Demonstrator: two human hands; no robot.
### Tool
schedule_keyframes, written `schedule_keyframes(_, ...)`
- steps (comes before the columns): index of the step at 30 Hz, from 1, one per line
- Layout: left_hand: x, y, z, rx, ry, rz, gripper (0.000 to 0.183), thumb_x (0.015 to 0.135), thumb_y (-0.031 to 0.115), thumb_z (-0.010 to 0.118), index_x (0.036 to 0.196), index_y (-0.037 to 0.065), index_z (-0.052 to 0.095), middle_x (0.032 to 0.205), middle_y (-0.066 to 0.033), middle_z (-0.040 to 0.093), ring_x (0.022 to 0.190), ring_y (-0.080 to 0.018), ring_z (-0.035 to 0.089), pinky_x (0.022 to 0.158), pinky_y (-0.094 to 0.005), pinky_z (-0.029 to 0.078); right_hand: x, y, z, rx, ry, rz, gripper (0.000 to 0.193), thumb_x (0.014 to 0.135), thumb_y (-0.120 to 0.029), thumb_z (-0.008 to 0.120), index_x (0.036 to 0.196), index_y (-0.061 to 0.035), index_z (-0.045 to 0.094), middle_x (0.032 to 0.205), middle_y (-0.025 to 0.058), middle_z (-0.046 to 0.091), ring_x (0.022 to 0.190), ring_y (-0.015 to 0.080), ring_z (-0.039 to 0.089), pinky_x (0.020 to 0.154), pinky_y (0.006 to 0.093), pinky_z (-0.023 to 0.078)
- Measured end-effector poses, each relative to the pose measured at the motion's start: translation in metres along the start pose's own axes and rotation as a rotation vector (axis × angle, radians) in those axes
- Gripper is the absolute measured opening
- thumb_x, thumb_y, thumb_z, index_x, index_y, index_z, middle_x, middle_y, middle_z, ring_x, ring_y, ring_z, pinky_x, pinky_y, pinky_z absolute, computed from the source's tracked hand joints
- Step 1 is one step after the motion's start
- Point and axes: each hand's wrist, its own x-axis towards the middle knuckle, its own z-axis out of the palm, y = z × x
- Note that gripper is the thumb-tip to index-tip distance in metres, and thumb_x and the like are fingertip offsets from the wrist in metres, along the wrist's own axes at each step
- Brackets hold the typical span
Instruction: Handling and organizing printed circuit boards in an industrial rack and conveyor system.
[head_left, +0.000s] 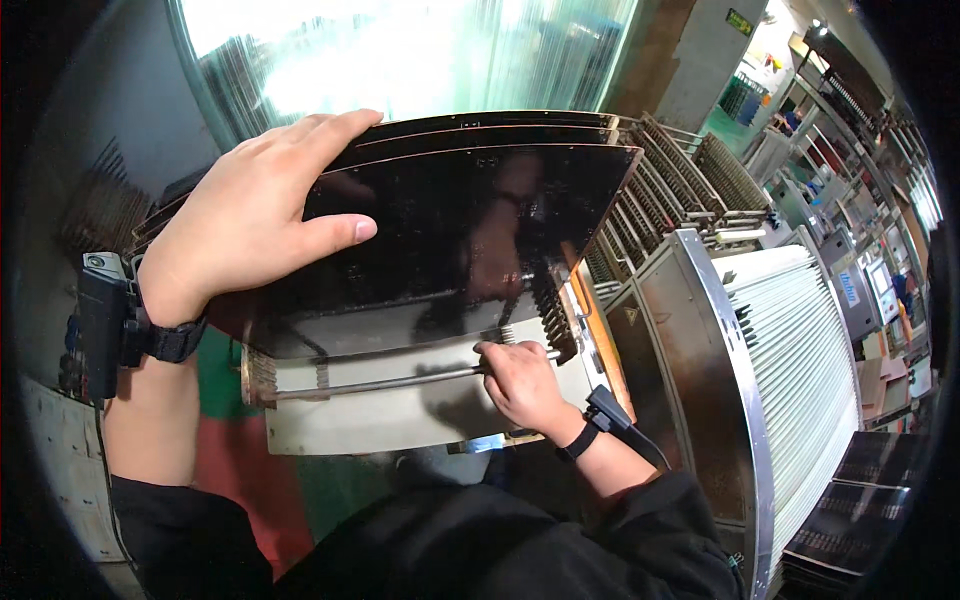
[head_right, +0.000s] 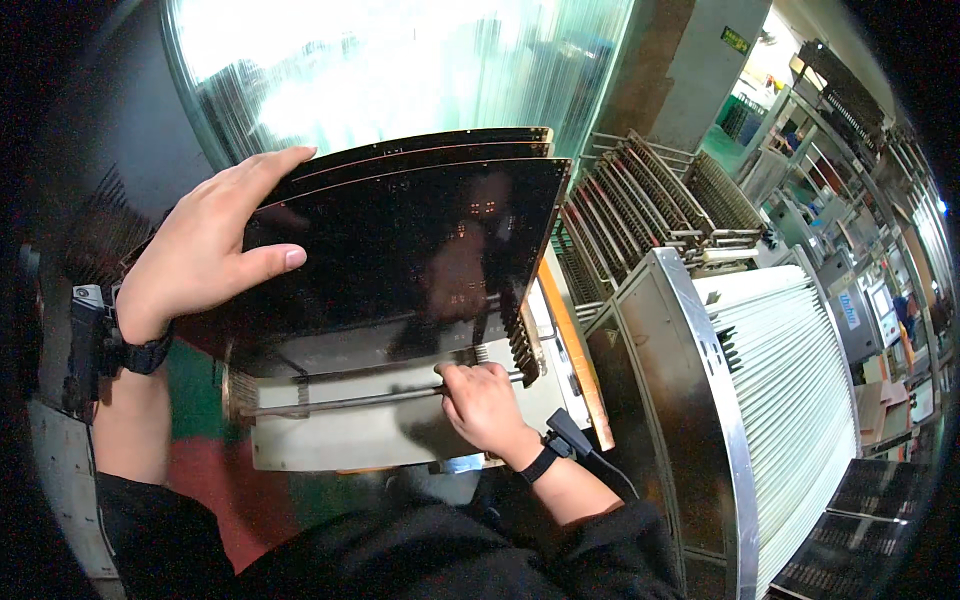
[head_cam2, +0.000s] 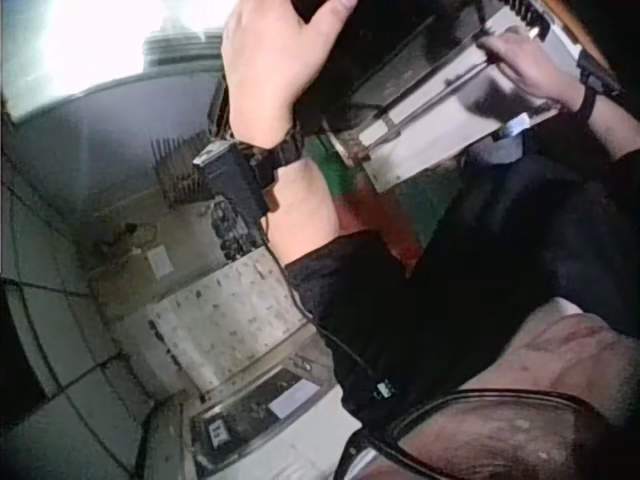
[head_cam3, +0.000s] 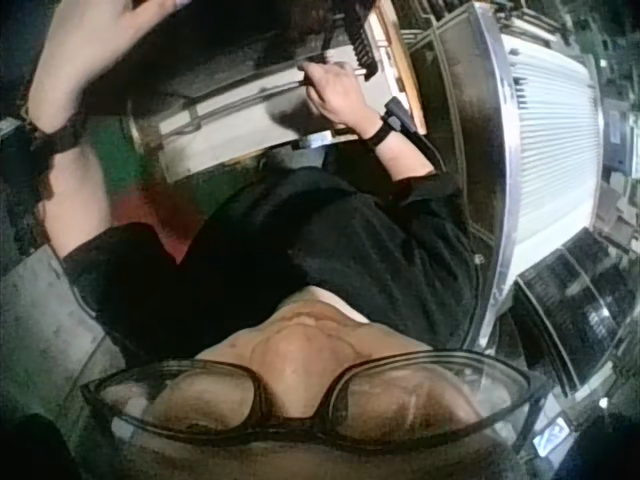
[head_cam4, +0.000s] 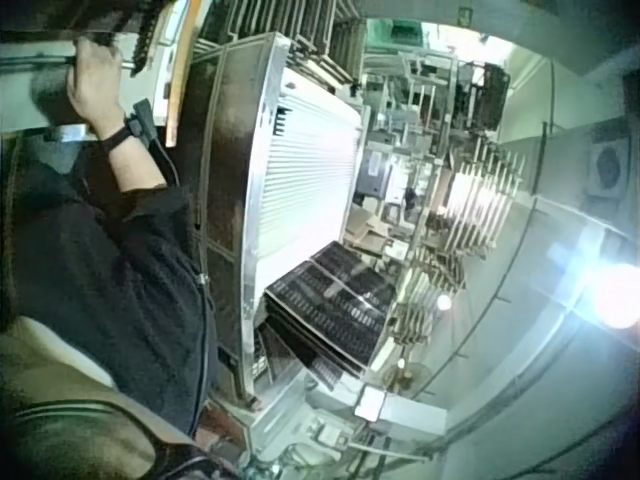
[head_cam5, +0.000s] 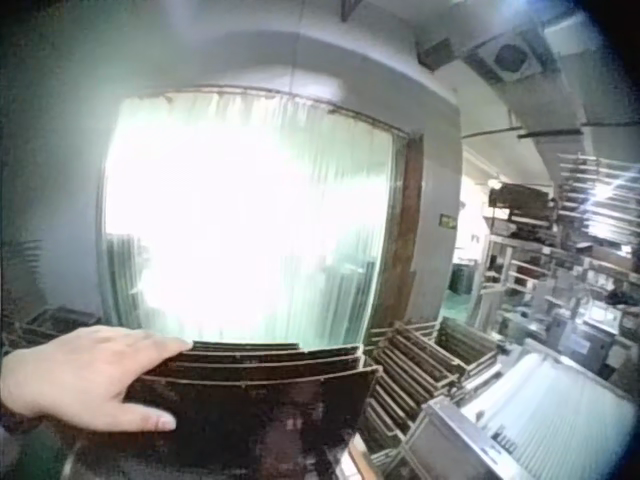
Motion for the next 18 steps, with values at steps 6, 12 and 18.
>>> schedule_keyframes(6, 0.004, -0.008, 0.001, 0.007, -0.027, 0.001, 0.075, 0.083, 0.034, 0.072, 0.146, 0.006, 0.041, 0.137, -0.0243, 0.053, 0.127, -0.0410, 0.051, 0.109, -0.0442, 0.040, 0.005, 0.003, -0.004, 0.011, -0.070, -0.019, 0.034, 0.087, -0.014, 0.061, 0.119, -0.0048, 0.055, 0.093, 0.0118, 0.067, 0.092, 0.0301, 0.066, 0.084, 0.0424, 0.042)
schedule_keyframes(12, 0.015, 0.011, -0.023, -0.026, 0.378, 0.177, 0.057, 0.090, 0.027, 0.066, 0.138, 0.001, 0.052, 0.135, -0.0170, 0.058, 0.129, -0.0308, 0.052, 0.111, -0.0389, 0.037, 0.006, 0.003, -0.004, 0.015, 0.003, -0.048, 0.028, 0.089, -0.020, 0.061, 0.112, -0.0055, 0.056, 0.087, 0.0120, 0.066, 0.086, 0.0313, 0.065, 0.082, 0.0432, 0.043)
schedule_keyframes(18, -0.043, 0.082, 0.115, -0.514, 0.029, 0.209, 0.036, 0.083, 0.018, 0.068, 0.115, 0.001, 0.064, 0.108, -0.0166, 0.067, 0.098, -0.0351, 0.066, 0.086, -0.0435, 0.053, 0.007, -0.001, -0.012, 0.054, -0.086, -0.012, 0.032, 0.089, -0.020, 0.062, 0.116, -0.0041, 0.057, 0.096, 0.0134, 0.067, 0.094, 0.0315, 0.065, 0.084, 0.0439, 0.044)
